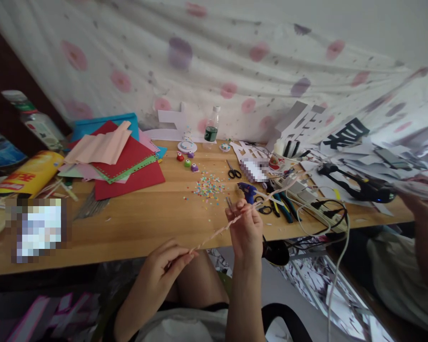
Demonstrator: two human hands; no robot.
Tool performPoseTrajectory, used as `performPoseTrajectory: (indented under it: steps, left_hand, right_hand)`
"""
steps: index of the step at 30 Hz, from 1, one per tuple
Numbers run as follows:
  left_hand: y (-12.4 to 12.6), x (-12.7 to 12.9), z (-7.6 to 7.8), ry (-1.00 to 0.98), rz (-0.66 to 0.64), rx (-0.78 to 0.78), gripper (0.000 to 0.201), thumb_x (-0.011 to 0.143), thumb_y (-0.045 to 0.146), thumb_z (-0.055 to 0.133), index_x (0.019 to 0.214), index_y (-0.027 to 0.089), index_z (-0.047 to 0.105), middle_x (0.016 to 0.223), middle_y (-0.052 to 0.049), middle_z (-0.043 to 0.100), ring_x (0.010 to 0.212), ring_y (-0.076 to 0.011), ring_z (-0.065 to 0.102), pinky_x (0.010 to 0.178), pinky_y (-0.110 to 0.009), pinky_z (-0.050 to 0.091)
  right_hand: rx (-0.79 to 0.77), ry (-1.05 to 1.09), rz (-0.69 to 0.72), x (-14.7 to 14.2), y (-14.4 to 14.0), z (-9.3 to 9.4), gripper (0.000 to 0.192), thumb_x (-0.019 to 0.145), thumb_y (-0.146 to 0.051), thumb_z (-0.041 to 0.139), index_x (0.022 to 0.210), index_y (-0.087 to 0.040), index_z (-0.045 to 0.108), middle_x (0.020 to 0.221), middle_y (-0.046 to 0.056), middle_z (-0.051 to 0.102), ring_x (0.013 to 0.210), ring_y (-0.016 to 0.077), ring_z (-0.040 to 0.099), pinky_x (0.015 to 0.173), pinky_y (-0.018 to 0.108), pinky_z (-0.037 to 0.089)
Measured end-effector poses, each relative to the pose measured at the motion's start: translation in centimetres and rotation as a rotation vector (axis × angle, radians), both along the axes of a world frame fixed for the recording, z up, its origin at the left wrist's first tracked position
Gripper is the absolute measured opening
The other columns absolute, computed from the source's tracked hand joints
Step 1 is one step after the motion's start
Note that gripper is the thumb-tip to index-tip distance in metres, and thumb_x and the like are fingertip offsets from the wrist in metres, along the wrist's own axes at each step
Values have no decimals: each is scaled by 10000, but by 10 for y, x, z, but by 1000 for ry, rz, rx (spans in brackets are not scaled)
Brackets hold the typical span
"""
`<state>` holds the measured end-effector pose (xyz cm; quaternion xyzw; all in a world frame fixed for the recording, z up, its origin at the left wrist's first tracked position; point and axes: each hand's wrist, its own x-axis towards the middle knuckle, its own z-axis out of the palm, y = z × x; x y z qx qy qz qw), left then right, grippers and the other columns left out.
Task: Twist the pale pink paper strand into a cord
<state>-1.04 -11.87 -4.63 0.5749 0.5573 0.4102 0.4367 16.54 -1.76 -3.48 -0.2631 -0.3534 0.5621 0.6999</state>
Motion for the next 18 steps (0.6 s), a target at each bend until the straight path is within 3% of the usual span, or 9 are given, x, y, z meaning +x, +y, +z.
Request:
performPoseTrajectory:
  steps: [7, 14, 18]
  left_hand:
    - [0, -5, -1, 48, 8, 26, 254, 895, 415, 569, 824, 253, 752, 831, -13, 691, 834, -162, 636, 775, -238, 466]
    - [8, -11, -2, -175, -86, -234, 318, 834, 434, 579, 675, 209, 737, 762, -33, 742, 682, -164, 611, 637, -251, 469]
    - [5, -14, -2, -147, -187, -194, 267, 851, 394, 589, 778, 221, 780, 742, -23, 709, 712, -159, 610, 672, -241, 464]
  right_hand:
    - [-44, 22, 13, -1, 2, -1, 340, 656, -449, 854, 612, -222, 604, 718, -39, 555, 629, 106, 480, 626, 255, 426]
    - [-68, -135, 74, 5, -4, -4, 253, 778, -463, 748, 886, -238, 788, 995, 73, 744, 850, 193, 616, 783, 345, 469]
    - [-27, -127, 33, 9, -5, -4, 194, 697, -442, 819, 674, -255, 771, 900, 36, 705, 857, 189, 590, 772, 337, 458]
